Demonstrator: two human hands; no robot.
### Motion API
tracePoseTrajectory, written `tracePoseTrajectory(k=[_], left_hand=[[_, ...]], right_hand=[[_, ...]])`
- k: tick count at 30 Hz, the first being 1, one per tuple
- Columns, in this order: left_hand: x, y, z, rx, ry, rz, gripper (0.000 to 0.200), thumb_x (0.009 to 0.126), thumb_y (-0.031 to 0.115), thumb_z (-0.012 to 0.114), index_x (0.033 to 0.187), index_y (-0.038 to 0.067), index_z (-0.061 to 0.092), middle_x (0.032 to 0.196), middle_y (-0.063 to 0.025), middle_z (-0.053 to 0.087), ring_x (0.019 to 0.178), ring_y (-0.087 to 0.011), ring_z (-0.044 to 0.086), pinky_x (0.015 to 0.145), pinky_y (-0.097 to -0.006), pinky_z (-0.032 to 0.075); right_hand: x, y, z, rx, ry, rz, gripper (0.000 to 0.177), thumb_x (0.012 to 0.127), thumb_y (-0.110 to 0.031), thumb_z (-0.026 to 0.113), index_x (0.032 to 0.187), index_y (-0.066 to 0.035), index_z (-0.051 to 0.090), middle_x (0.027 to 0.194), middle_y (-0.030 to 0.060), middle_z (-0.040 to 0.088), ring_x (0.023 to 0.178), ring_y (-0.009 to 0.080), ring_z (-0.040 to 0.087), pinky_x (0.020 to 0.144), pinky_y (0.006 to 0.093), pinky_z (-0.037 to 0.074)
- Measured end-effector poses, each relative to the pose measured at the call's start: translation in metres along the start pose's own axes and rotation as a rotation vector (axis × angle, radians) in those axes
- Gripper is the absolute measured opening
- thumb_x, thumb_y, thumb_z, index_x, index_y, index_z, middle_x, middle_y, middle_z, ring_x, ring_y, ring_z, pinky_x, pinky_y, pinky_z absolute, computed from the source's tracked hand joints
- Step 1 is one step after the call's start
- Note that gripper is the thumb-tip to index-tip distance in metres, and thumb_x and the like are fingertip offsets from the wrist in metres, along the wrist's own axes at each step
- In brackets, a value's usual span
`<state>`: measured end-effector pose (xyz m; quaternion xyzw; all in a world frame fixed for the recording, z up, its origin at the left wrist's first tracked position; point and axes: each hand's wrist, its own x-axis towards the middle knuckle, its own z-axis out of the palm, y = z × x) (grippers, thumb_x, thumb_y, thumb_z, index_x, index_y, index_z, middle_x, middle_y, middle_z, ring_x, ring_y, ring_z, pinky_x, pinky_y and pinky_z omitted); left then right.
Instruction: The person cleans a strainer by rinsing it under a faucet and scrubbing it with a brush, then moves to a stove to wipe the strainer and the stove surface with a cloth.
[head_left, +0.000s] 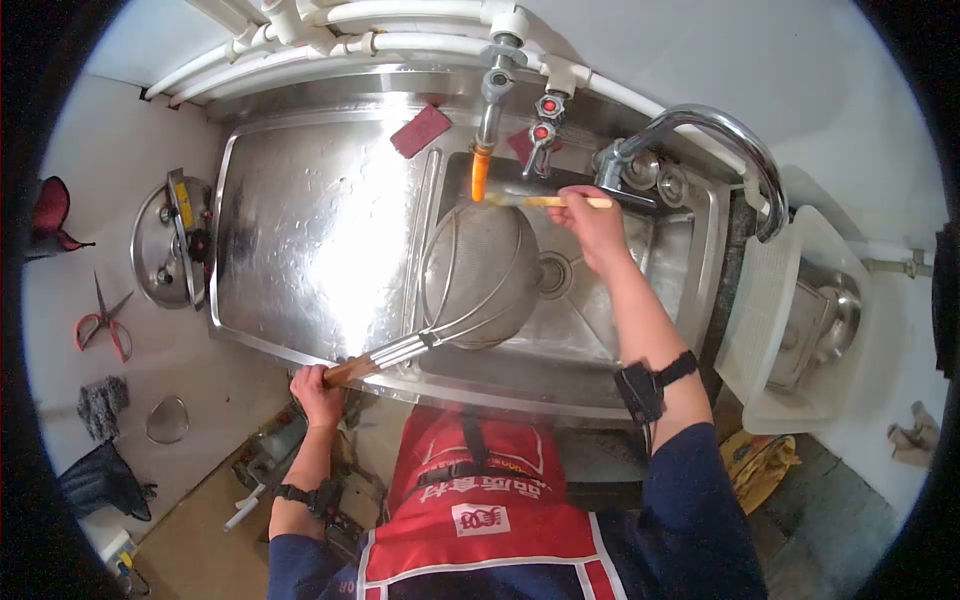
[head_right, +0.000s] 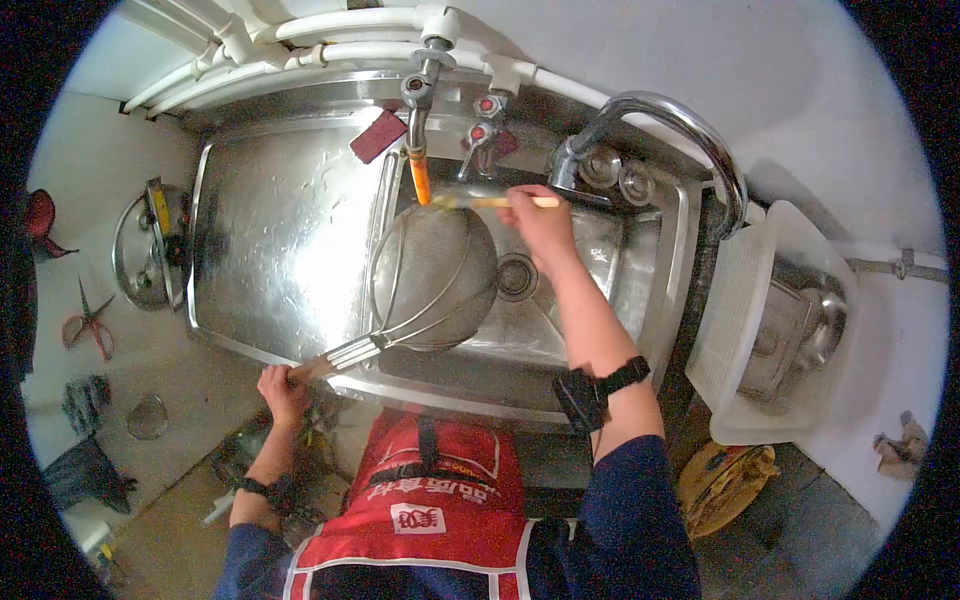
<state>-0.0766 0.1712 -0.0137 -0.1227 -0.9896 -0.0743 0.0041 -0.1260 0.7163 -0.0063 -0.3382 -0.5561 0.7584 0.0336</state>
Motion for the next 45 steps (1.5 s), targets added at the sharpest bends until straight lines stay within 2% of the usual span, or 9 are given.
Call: tracePoseTrajectory(k=[9, 11, 16, 27, 33, 37, 40, 42, 45], left_hand=[[-0.01, -0.007, 0.014, -0.073, -0.024, -0.031, 0.018, 0.067, 0.004, 0.067, 0.084, 0.009, 0.062, 0.08, -0.0088, 0.056, 0.081, -0.0334, 0.056, 0.073, -0.0439, 0.041], [-0.016, -0.009, 0.018, -0.09, -0.033, -0.042, 0.018, 0.068, 0.005, 0.068, 0.085, 0.009, 0.063, 0.08, -0.0095, 0.058, 0.081, -0.0342, 0.056, 0.071, -0.0447, 0.042], [-0.024, 0.003, 0.016, -0.082, -0.094, -0.228, 0.02, 0.068, 0.004, 0.068, 0.087, 0.007, 0.062, 0.087, -0.0132, 0.062, 0.089, -0.0375, 0.059, 0.077, -0.0466, 0.046], [-0.031, -0.002, 0.012, -0.314, -0.144, -0.351, 0.019, 0.072, 0.004, 0.069, 0.089, 0.004, 0.063, 0.087, -0.018, 0.065, 0.086, -0.0395, 0.063, 0.077, -0.0451, 0.05], [-0.02, 0.007, 0.005, -0.292, -0.163, -0.329, 0.018, 0.072, 0.005, 0.069, 0.089, 0.004, 0.064, 0.086, -0.0178, 0.065, 0.083, -0.0389, 0.064, 0.075, -0.0424, 0.05], [-0.015, 0.016, -0.011, -0.27, -0.149, -0.317, 0.019, 0.071, 0.004, 0.067, 0.089, 0.004, 0.064, 0.086, -0.0182, 0.066, 0.081, -0.0385, 0.064, 0.072, -0.0422, 0.05], [-0.019, -0.008, 0.0, -0.335, -0.229, -0.373, 0.019, 0.07, 0.003, 0.065, 0.089, 0.004, 0.064, 0.086, -0.018, 0.066, 0.08, -0.0392, 0.063, 0.071, -0.0427, 0.05], [-0.013, -0.005, -0.005, -0.308, -0.253, -0.372, 0.018, 0.069, 0.003, 0.065, 0.087, 0.004, 0.064, 0.085, -0.0173, 0.065, 0.08, -0.0395, 0.063, 0.072, -0.0435, 0.049], [0.002, 0.001, -0.011, -0.225, -0.232, -0.289, 0.015, 0.068, 0.004, 0.065, 0.083, 0.004, 0.063, 0.082, -0.0161, 0.064, 0.082, -0.0398, 0.061, 0.074, -0.0451, 0.048]], right_hand=[[-0.032, -0.007, 0.004, 0.036, 0.081, 0.015, 0.02, 0.092, -0.013, 0.065, 0.104, 0.003, 0.062, 0.098, 0.0122, 0.067, 0.084, 0.02, 0.07, 0.073, 0.0286, 0.057], [-0.057, -0.005, 0.01, 0.068, 0.143, 0.001, 0.018, 0.092, -0.013, 0.063, 0.101, 0.002, 0.064, 0.088, 0.0099, 0.07, 0.077, 0.0169, 0.07, 0.07, 0.0258, 0.055], [-0.096, -0.015, 0.016, 0.045, -0.066, 0.027, 0.019, 0.093, -0.013, 0.063, 0.1, 0.004, 0.063, 0.089, 0.0118, 0.07, 0.078, 0.0164, 0.07, 0.069, 0.0254, 0.056], [-0.031, 0.003, -0.013, -0.01, 0.122, -0.068, 0.018, 0.093, -0.013, 0.062, 0.1, 0.003, 0.063, 0.087, 0.011, 0.07, 0.076, 0.0163, 0.069, 0.071, 0.0283, 0.056], [-0.058, -0.006, 0.01, 0.112, -0.154, -0.058, 0.016, 0.093, -0.012, 0.063, 0.101, 0.002, 0.064, 0.09, 0.0117, 0.071, 0.078, 0.016, 0.069, 0.073, 0.0278, 0.056], [-0.039, 0.006, -0.017, -0.065, 0.082, -0.056, 0.015, 0.092, -0.006, 0.061, 0.103, 0.003, 0.064, 0.095, 0.0114, 0.069, 0.084, 0.018, 0.068, 0.075, 0.0287, 0.056], [-0.054, -0.003, -0.014, 0.035, -0.008, -0.109, 0.012, 0.092, -0.006, 0.061, 0.101, 0.002, 0.064, 0.096, 0.0112, 0.069, 0.084, 0.0172, 0.068, 0.075, 0.0278, 0.056], [-0.062, -0.011, 0.003, 0.136, -0.294, -0.039, 0.01, 0.092, -0.005, 0.06, 0.099, 0.001, 0.064, 0.095, 0.0109, 0.068, 0.084, 0.0168, 0.068, 0.075, 0.027, 0.055], [-0.058, -0.014, 0.019, 0.011, -0.292, -0.058, 0.008, 0.091, -0.005, 0.061, 0.097, 0.001, 0.063, 0.094, 0.0104, 0.068, 0.083, 0.0167, 0.068, 0.075, 0.0273, 0.055]])
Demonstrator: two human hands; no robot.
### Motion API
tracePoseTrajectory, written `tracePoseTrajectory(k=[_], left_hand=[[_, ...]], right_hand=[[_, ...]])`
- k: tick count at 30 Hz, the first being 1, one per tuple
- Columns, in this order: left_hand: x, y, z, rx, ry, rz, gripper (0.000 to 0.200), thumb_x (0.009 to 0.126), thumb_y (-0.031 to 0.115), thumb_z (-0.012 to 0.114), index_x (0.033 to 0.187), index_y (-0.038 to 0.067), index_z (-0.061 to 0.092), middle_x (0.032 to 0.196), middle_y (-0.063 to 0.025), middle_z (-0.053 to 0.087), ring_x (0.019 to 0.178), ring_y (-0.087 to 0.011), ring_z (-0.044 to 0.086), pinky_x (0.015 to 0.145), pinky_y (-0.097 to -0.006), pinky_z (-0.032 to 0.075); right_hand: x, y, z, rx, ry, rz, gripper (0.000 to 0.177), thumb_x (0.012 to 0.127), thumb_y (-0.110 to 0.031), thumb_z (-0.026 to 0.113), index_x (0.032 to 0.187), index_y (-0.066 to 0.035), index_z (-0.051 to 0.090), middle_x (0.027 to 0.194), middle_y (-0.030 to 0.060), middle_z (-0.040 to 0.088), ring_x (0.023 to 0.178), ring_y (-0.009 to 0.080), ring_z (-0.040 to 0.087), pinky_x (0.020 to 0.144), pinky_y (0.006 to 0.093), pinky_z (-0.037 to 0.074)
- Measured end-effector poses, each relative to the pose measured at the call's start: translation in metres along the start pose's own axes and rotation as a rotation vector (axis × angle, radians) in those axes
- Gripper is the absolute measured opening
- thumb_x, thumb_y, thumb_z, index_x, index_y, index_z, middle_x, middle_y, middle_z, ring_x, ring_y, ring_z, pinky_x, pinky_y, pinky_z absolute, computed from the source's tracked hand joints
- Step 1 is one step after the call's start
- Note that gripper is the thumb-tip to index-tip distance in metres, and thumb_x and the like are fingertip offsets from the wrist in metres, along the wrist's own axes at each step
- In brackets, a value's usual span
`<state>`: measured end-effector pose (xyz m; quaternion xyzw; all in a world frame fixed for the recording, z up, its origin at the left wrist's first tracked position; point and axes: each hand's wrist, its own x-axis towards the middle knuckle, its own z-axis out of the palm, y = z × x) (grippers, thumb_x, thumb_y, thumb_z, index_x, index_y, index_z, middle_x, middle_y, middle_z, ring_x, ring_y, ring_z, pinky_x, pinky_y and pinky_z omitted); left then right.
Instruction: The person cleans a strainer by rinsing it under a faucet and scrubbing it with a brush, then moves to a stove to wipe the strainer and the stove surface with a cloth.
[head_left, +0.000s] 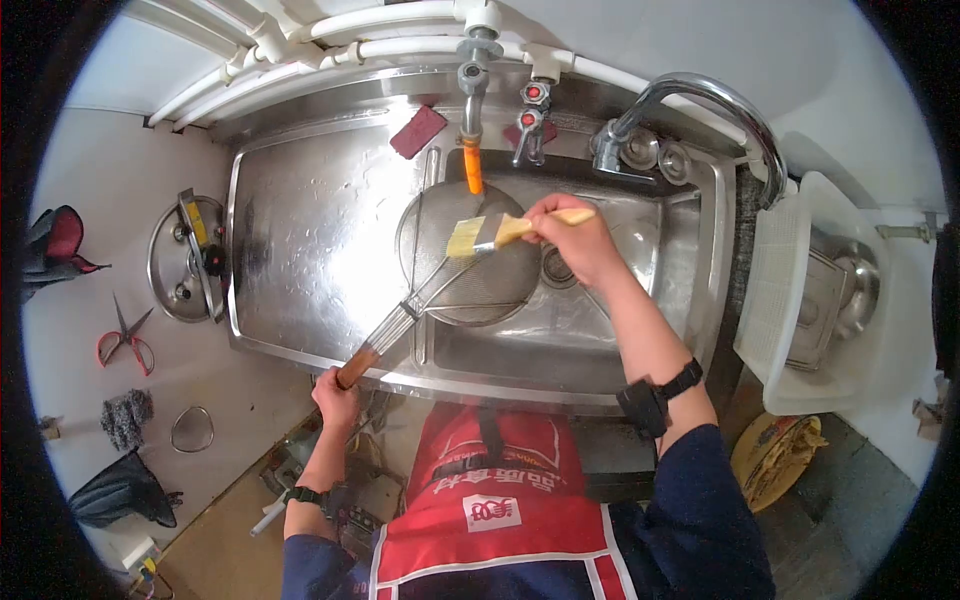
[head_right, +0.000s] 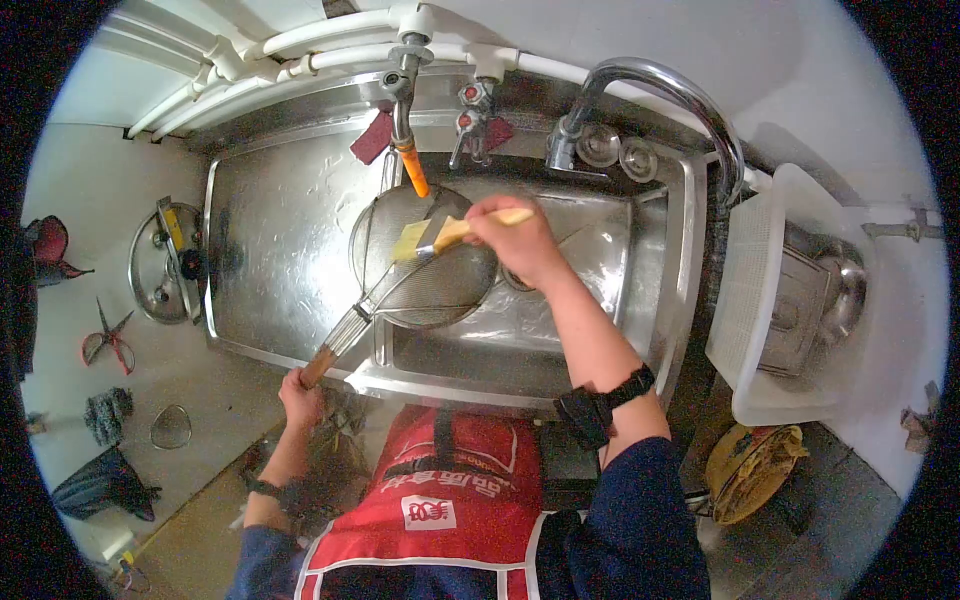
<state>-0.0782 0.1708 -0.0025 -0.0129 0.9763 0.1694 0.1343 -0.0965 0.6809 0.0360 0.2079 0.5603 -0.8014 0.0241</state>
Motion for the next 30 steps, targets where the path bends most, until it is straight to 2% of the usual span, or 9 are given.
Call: tracePoseTrajectory(k=[5, 9, 12, 15, 18, 23, 25, 28, 30], left_hand=[[0.009, -0.001, -0.012, 0.07, 0.036, 0.122, 0.013, 0.068, 0.006, 0.066, 0.08, 0.005, 0.061, 0.081, -0.0148, 0.063, 0.085, -0.0394, 0.059, 0.076, -0.0469, 0.046], [0.014, -0.005, -0.013, 0.144, 0.135, 0.22, 0.014, 0.07, 0.005, 0.065, 0.083, 0.007, 0.062, 0.084, -0.0123, 0.063, 0.087, -0.038, 0.058, 0.077, -0.0472, 0.043], [0.019, 0.002, -0.02, 0.232, 0.16, 0.243, 0.015, 0.07, 0.004, 0.065, 0.084, 0.009, 0.062, 0.084, -0.01, 0.061, 0.088, -0.0358, 0.057, 0.079, -0.0464, 0.04], [0.024, 0.006, -0.021, 0.263, 0.169, 0.256, 0.017, 0.069, 0.004, 0.065, 0.084, 0.01, 0.062, 0.083, -0.0079, 0.059, 0.088, -0.0337, 0.056, 0.081, -0.0449, 0.039], [0.022, 0.008, -0.019, 0.292, 0.222, 0.272, 0.016, 0.069, 0.004, 0.064, 0.083, 0.011, 0.061, 0.081, -0.0063, 0.057, 0.086, -0.0321, 0.055, 0.081, -0.0437, 0.038], [0.012, 0.009, -0.014, 0.358, 0.297, 0.249, 0.015, 0.07, 0.003, 0.063, 0.08, 0.013, 0.062, 0.08, -0.0042, 0.057, 0.085, -0.0296, 0.055, 0.081, -0.0425, 0.037], [0.007, 0.012, -0.01, 0.409, 0.353, 0.221, 0.014, 0.07, 0.004, 0.063, 0.079, 0.014, 0.063, 0.079, -0.0031, 0.057, 0.084, -0.0285, 0.055, 0.079, -0.0424, 0.037], [0.004, 0.014, -0.004, 0.421, 0.367, 0.185, 0.014, 0.07, 0.004, 0.062, 0.08, 0.014, 0.063, 0.079, -0.003, 0.057, 0.082, -0.0283, 0.054, 0.076, -0.0426, 0.037], [0.003, 0.016, -0.003, 0.402, 0.399, 0.196, 0.014, 0.07, 0.003, 0.062, 0.079, 0.014, 0.062, 0.078, -0.0031, 0.056, 0.082, -0.0284, 0.054, 0.075, -0.0425, 0.037]], right_hand=[[0.031, 0.022, -0.046, -0.068, 0.291, -0.071, 0.011, 0.091, -0.008, 0.061, 0.098, 0.0, 0.063, 0.091, 0.0082, 0.067, 0.078, 0.0148, 0.066, 0.072, 0.0276, 0.053], [0.022, 0.01, -0.047, -0.181, 0.362, -0.04, 0.012, 0.091, -0.009, 0.062, 0.097, 0.001, 0.064, 0.09, 0.0079, 0.068, 0.078, 0.015, 0.066, 0.071, 0.0279, 0.054], [0.015, -0.002, -0.03, 0.05, 0.389, -0.112, 0.013, 0.088, -0.012, 0.068, 0.094, -0.002, 0.068, 0.085, 0.0049, 0.07, 0.076, 0.0127, 0.066, 0.068, 0.0268, 0.053], [0.015, -0.004, -0.01, -0.44, 0.285, -0.325, 0.017, 0.082, -0.013, 0.07, 0.097, -0.003, 0.07, 0.086, 0.0074, 0.071, 0.077, 0.0186, 0.068, 0.072, 0.0312, 0.054], [0.025, 0.009, -0.001, -0.643, 0.329, -0.484, 0.018, 0.083, -0.009, 0.068, 0.1, -0.002, 0.069, 0.091, 0.006, 0.071, 0.079, 0.0142, 0.065, 0.074, 0.0278, 0.052], [0.023, 0.001, 0.011, -0.648, 0.285, -0.258, 0.019, 0.083, -0.013, 0.066, 0.099, -0.003, 0.071, 0.089, 0.0092, 0.072, 0.081, 0.0158, 0.067, 0.076, 0.0301, 0.052], [0.018, -0.008, 0.013, -0.679, 0.188, -0.22, 0.02, 0.083, -0.021, 0.067, 0.093, -0.005, 0.072, 0.083, 0.0157, 0.072, 0.078, 0.0265, 0.071, 0.074, 0.0357, 0.054], [0.003, -0.032, 0.016, -0.767, 0.097, -0.048, 0.02, 0.084, -0.023, 0.068, 0.093, -0.005, 0.072, 0.082, 0.0155, 0.072, 0.078, 0.026, 0.071, 0.073, 0.0358, 0.054], [0.007, -0.035, 0.019, -0.71, 0.179, -0.109, 0.02, 0.084, -0.02, 0.066, 0.094, -0.003, 0.072, 0.085, 0.0135, 0.072, 0.08, 0.0216, 0.069, 0.075, 0.0337, 0.053]])
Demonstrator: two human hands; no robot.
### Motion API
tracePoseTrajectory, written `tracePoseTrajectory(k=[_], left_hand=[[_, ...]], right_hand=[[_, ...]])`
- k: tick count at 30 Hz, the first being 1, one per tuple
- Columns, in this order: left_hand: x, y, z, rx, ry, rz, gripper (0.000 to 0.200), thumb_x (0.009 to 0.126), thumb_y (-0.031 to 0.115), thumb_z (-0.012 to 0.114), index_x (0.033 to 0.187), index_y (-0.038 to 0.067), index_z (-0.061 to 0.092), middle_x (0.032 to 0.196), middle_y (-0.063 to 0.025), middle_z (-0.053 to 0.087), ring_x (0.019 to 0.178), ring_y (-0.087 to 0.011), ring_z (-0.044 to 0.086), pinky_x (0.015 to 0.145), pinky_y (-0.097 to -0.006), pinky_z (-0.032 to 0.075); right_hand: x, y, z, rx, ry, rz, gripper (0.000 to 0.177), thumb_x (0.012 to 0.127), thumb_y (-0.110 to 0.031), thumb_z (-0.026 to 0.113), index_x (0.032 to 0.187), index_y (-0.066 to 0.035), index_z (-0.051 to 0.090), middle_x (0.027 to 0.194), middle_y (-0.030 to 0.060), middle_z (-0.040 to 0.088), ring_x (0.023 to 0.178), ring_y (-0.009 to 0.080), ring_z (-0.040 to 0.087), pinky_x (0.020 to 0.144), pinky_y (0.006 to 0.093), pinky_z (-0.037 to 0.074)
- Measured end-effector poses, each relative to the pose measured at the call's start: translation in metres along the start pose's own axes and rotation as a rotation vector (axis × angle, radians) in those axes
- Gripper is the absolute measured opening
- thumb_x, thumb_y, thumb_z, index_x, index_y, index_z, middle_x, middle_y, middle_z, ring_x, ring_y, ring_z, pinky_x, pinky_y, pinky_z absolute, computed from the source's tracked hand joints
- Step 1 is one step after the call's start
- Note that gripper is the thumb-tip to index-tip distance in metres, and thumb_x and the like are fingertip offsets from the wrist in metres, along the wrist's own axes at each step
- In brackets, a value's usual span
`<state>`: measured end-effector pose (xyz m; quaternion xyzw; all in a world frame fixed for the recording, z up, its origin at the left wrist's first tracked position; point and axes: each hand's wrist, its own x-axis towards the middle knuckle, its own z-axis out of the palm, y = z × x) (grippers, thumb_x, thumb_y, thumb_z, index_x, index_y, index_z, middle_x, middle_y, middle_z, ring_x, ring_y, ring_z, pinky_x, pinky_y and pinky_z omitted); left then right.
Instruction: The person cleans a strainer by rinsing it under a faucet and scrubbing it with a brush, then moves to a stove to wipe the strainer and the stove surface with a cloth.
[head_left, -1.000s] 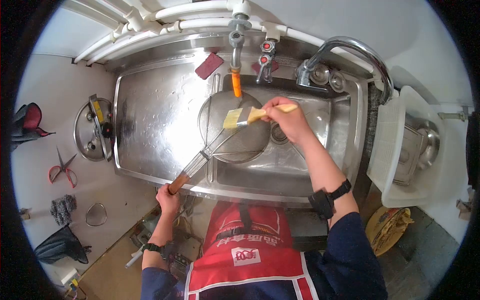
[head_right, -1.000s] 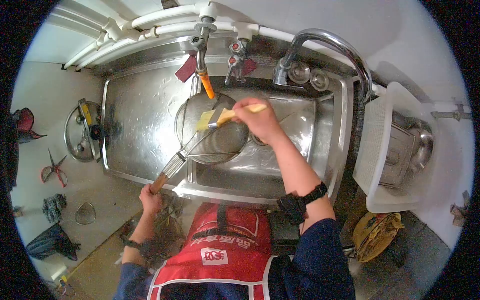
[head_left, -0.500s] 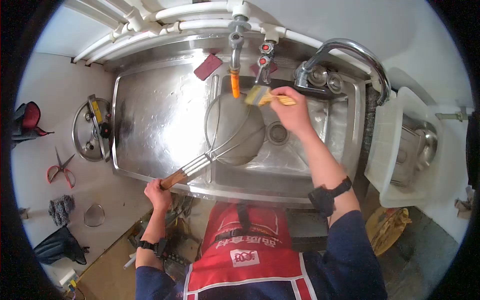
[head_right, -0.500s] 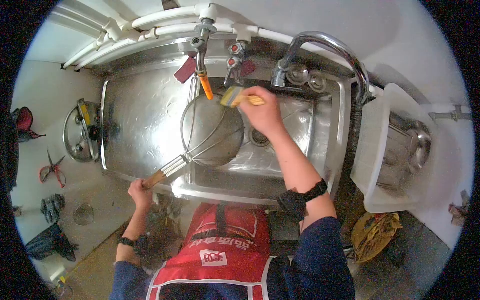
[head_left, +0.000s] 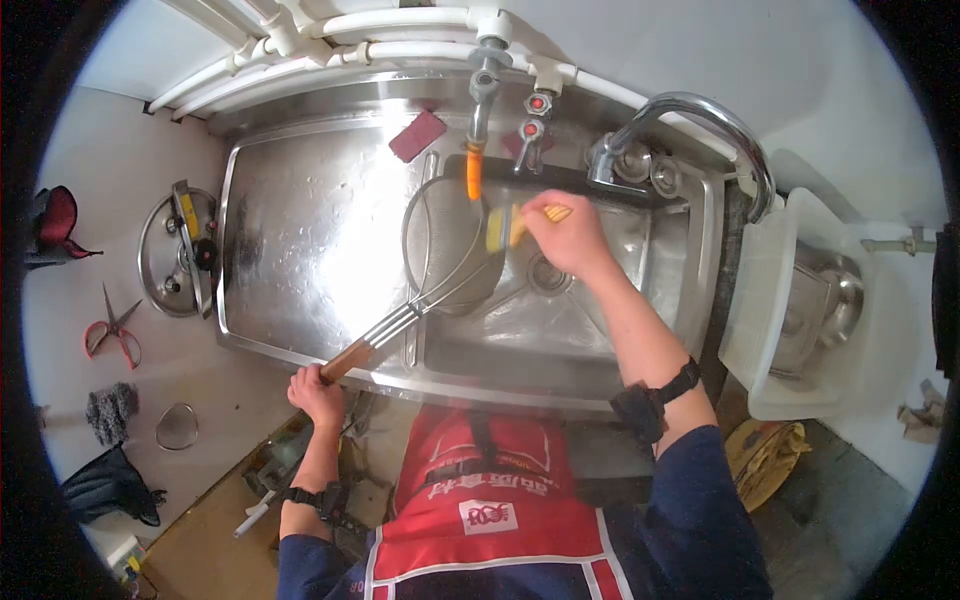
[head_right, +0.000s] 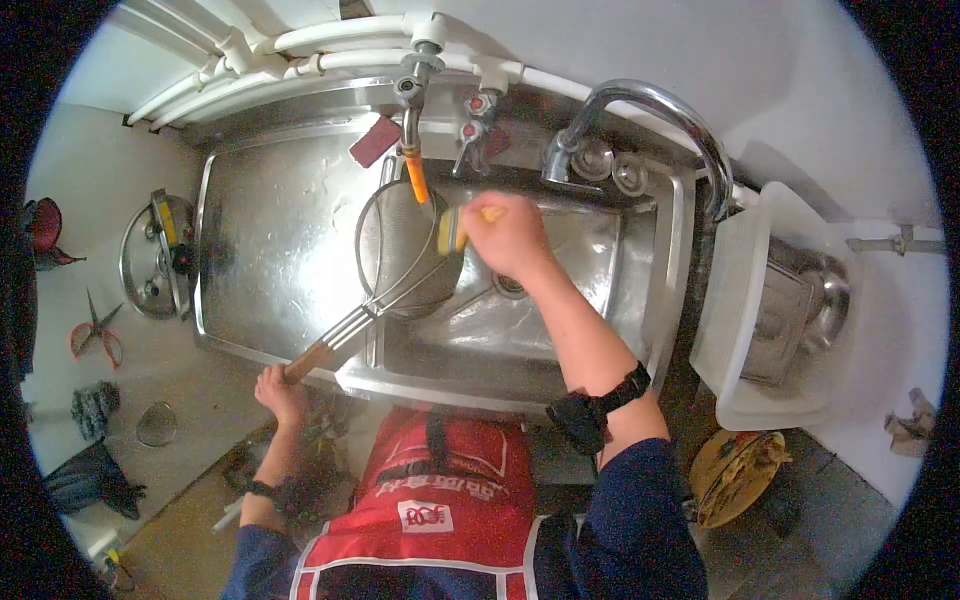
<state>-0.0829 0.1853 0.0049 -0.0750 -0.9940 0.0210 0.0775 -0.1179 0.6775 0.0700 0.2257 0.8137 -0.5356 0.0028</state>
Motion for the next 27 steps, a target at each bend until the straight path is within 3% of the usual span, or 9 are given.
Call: tracePoseTrajectory(k=[1, 5, 7, 11, 13, 14, 16, 19, 27], left_hand=[[0.0, 0.0, -0.001, -0.011, 0.03, 0.006, 0.014, 0.07, 0.003, 0.061, 0.078, 0.014, 0.062, 0.078, -0.0032, 0.056, 0.081, -0.0285, 0.054, 0.074, -0.0425, 0.037], [-0.001, -0.005, 0.003, -0.035, 0.025, 0.014, 0.013, 0.069, 0.003, 0.061, 0.076, 0.014, 0.062, 0.077, -0.0033, 0.057, 0.08, -0.0287, 0.055, 0.073, -0.0418, 0.037], [-0.002, -0.005, 0.005, -0.047, 0.019, -0.004, 0.011, 0.069, 0.005, 0.062, 0.075, 0.013, 0.061, 0.077, -0.0034, 0.057, 0.081, -0.0289, 0.055, 0.073, -0.0419, 0.038], [-0.002, 0.005, -0.003, -0.089, 0.026, -0.019, 0.01, 0.069, 0.006, 0.064, 0.075, 0.013, 0.061, 0.077, -0.0042, 0.057, 0.081, -0.0294, 0.055, 0.073, -0.0423, 0.038], [-0.004, 0.003, -0.001, -0.081, 0.0, -0.036, 0.011, 0.068, 0.007, 0.065, 0.076, 0.013, 0.061, 0.077, -0.0051, 0.057, 0.082, -0.0301, 0.055, 0.074, -0.0427, 0.038], [-0.006, 0.0, 0.001, -0.084, 0.006, -0.036, 0.011, 0.068, 0.007, 0.065, 0.076, 0.013, 0.061, 0.077, -0.0051, 0.057, 0.082, -0.0301, 0.055, 0.074, -0.0427, 0.038], [-0.008, -0.006, 0.005, -0.118, -0.067, -0.035, 0.016, 0.069, 0.008, 0.064, 0.085, 0.011, 0.063, 0.083, -0.0075, 0.058, 0.088, -0.0331, 0.057, 0.076, -0.0447, 0.041], [-0.011, -0.01, 0.009, -0.183, -0.043, -0.01, 0.013, 0.069, 0.007, 0.066, 0.079, 0.012, 0.061, 0.079, -0.006, 0.057, 0.083, -0.0313, 0.055, 0.076, -0.0437, 0.038], [-0.027, -0.021, 0.009, -0.242, -0.064, -0.002, 0.013, 0.07, 0.008, 0.066, 0.081, 0.011, 0.062, 0.081, -0.0082, 0.057, 0.087, -0.0323, 0.054, 0.079, -0.045, 0.037]], right_hand=[[0.002, -0.002, 0.002, 0.061, 0.098, -0.016, 0.02, 0.085, -0.018, 0.065, 0.095, -0.002, 0.071, 0.089, 0.0116, 0.073, 0.081, 0.0172, 0.068, 0.077, 0.0315, 0.052], [0.01, 0.012, 0.021, 0.044, 0.225, -0.165, 0.02, 0.086, -0.017, 0.064, 0.096, -0.002, 0.071, 0.09, 0.0125, 0.072, 0.083, 0.0169, 0.067, 0.078, 0.0313, 0.052], [-0.008, 0.004, 0.015, 0.029, -0.017, -0.095, 0.018, 0.086, -0.02, 0.067, 0.093, -0.004, 0.072, 0.086, 0.0112, 0.073, 0.077, 0.0178, 0.068, 0.072, 0.0321, 0.053], [-0.044, 0.016, -0.019, 0.173, -0.115, 0.001, 0.016, 0.086, -0.017, 0.067, 0.093, -0.005, 0.073, 0.087, 0.0074, 0.073, 0.079, 0.0142, 0.066, 0.074, 0.0296, 0.052], [-0.064, 0.023, -0.034, 0.178, 0.024, 0.141, 0.015, 0.087, -0.015, 0.066, 0.094, -0.005, 0.073, 0.087, 0.0037, 0.072, 0.08, 0.0116, 0.065, 0.074, 0.0267, 0.051], [-0.074, 0.029, -0.039, 0.177, 0.027, 0.135, 0.015, 0.087, -0.015, 0.066, 0.094, -0.005, 0.073, 0.087, 0.0037, 0.072, 0.08, 0.0116, 0.065, 0.074, 0.0267, 0.051], [-0.092, 0.041, -0.048, 0.238, 0.234, 0.092, 0.016, 0.088, -0.013, 0.064, 0.096, -0.003, 0.073, 0.087, 0.0037, 0.071, 0.081, 0.0107, 0.065, 0.073, 0.0249, 0.05], [-0.118, 0.058, -0.053, 0.366, 0.305, 0.177, 0.015, 0.089, -0.011, 0.063, 0.097, -0.001, 0.072, 0.087, 0.0037, 0.069, 0.082, 0.0115, 0.065, 0.073, 0.0248, 0.05], [-0.177, 0.035, -0.063, 0.347, 0.459, 0.222, 0.014, 0.09, -0.007, 0.061, 0.098, 0.0, 0.071, 0.093, 0.0055, 0.069, 0.084, 0.0132, 0.065, 0.076, 0.0257, 0.051]])
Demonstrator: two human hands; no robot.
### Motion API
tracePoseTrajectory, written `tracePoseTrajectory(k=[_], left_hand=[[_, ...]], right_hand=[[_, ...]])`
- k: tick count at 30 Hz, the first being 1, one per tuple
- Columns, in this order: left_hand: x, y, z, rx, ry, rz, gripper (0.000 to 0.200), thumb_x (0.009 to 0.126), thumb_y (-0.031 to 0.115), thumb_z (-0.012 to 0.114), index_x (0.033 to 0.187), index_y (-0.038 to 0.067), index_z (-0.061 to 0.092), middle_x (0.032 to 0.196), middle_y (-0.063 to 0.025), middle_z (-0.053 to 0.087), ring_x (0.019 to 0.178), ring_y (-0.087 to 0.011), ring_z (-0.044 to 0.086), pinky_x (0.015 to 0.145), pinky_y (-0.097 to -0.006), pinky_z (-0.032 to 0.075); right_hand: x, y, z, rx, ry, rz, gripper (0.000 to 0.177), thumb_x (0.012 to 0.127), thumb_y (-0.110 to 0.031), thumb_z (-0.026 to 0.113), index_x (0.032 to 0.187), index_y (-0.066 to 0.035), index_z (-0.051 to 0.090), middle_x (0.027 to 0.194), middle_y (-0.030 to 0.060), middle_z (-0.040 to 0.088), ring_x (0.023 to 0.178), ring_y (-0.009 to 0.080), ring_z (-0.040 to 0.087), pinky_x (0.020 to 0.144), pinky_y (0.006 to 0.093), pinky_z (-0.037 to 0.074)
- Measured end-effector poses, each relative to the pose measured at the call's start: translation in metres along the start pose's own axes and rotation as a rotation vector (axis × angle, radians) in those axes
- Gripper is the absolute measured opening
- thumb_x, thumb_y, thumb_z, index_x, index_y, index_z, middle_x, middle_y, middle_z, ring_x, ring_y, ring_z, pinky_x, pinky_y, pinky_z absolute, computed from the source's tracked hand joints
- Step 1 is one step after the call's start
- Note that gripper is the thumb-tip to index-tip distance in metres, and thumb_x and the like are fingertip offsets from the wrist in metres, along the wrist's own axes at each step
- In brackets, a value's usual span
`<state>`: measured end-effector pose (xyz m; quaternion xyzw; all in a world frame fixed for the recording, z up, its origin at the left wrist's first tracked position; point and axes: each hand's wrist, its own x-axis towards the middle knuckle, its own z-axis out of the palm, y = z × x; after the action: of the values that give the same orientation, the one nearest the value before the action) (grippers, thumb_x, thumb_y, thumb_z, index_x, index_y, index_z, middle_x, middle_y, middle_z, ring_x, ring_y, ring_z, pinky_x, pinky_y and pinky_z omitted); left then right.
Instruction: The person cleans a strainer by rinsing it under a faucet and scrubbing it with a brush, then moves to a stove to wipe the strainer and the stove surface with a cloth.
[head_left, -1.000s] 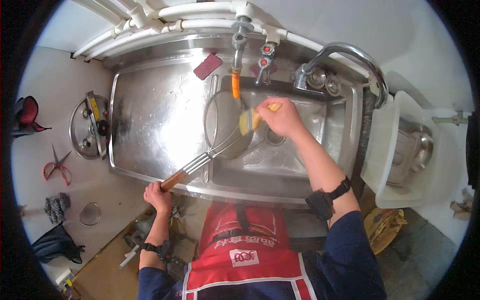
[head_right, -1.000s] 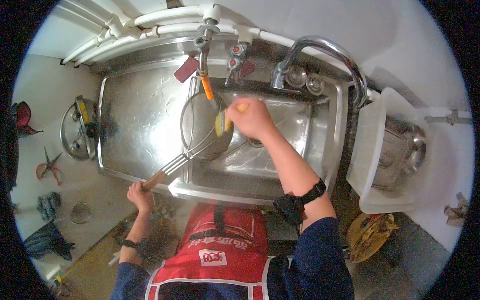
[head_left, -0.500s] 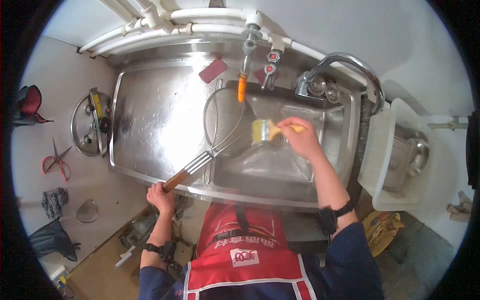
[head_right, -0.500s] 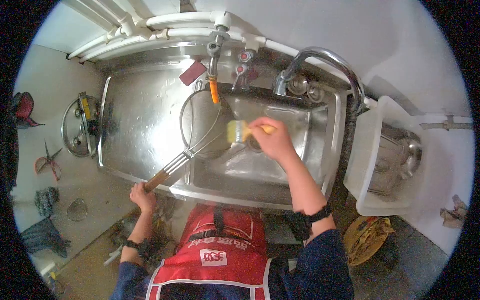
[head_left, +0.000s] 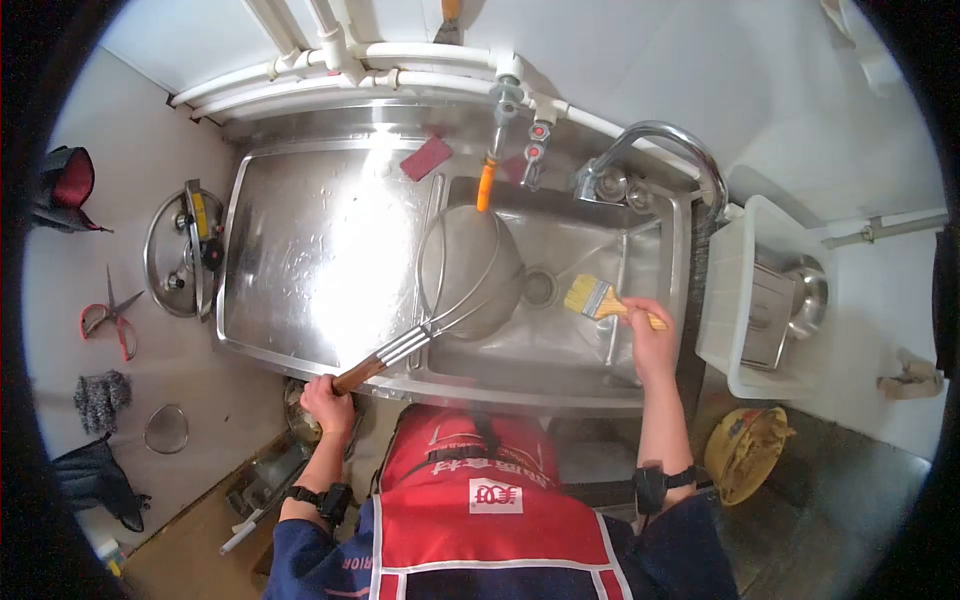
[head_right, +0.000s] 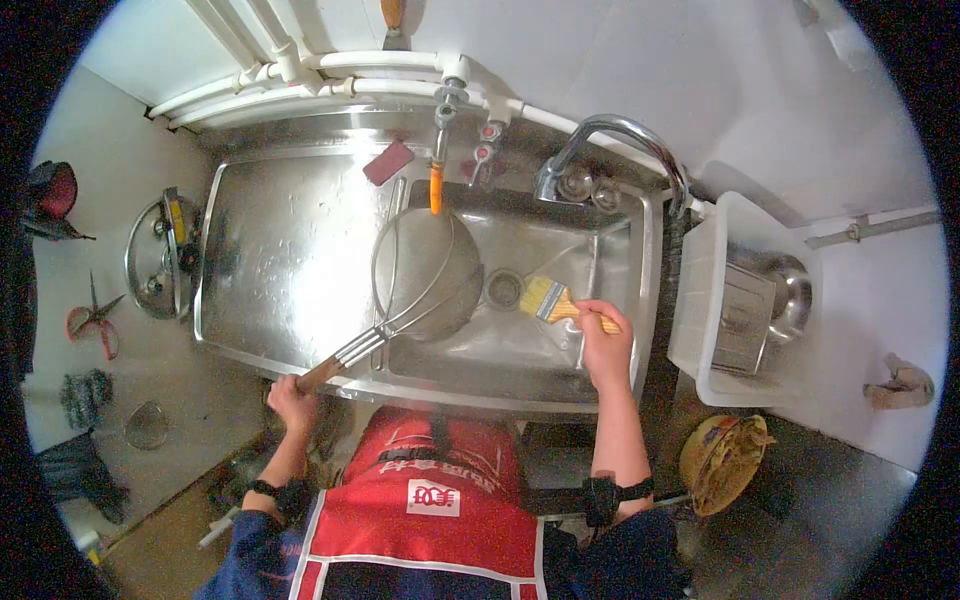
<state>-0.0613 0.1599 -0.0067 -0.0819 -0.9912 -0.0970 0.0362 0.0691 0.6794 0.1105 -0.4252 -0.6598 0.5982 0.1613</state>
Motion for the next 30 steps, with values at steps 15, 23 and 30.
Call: tracePoseTrajectory(k=[15, 23, 30], left_hand=[[-0.001, -0.011, 0.016, -0.039, -0.035, -0.082, 0.013, 0.07, 0.013, 0.068, 0.081, 0.011, 0.064, 0.081, -0.0078, 0.061, 0.085, -0.033, 0.058, 0.075, -0.0458, 0.041], [0.013, 0.002, 0.035, -0.037, -0.02, -0.144, 0.014, 0.07, 0.013, 0.066, 0.084, 0.013, 0.067, 0.083, -0.0077, 0.064, 0.084, -0.0326, 0.061, 0.07, -0.0469, 0.045], [0.017, 0.021, 0.032, -0.056, -0.068, -0.17, 0.014, 0.072, 0.012, 0.064, 0.086, 0.012, 0.067, 0.085, -0.008, 0.065, 0.086, -0.0331, 0.061, 0.074, -0.0477, 0.045]], right_hand=[[-0.064, -0.026, -0.014, -0.133, 0.116, -0.065, 0.015, 0.089, -0.005, 0.061, 0.097, -0.001, 0.072, 0.096, 0.0033, 0.069, 0.088, 0.0113, 0.061, 0.082, 0.0261, 0.048], [-0.097, -0.026, -0.021, -0.125, 0.178, -0.076, 0.015, 0.087, -0.003, 0.061, 0.098, -0.001, 0.071, 0.093, 0.0027, 0.068, 0.086, 0.0109, 0.062, 0.077, 0.0249, 0.049], [-0.119, -0.024, -0.022, -0.061, 0.212, -0.074, 0.016, 0.087, -0.001, 0.06, 0.098, 0.0, 0.07, 0.092, 0.0036, 0.067, 0.085, 0.0117, 0.063, 0.078, 0.0254, 0.05]])
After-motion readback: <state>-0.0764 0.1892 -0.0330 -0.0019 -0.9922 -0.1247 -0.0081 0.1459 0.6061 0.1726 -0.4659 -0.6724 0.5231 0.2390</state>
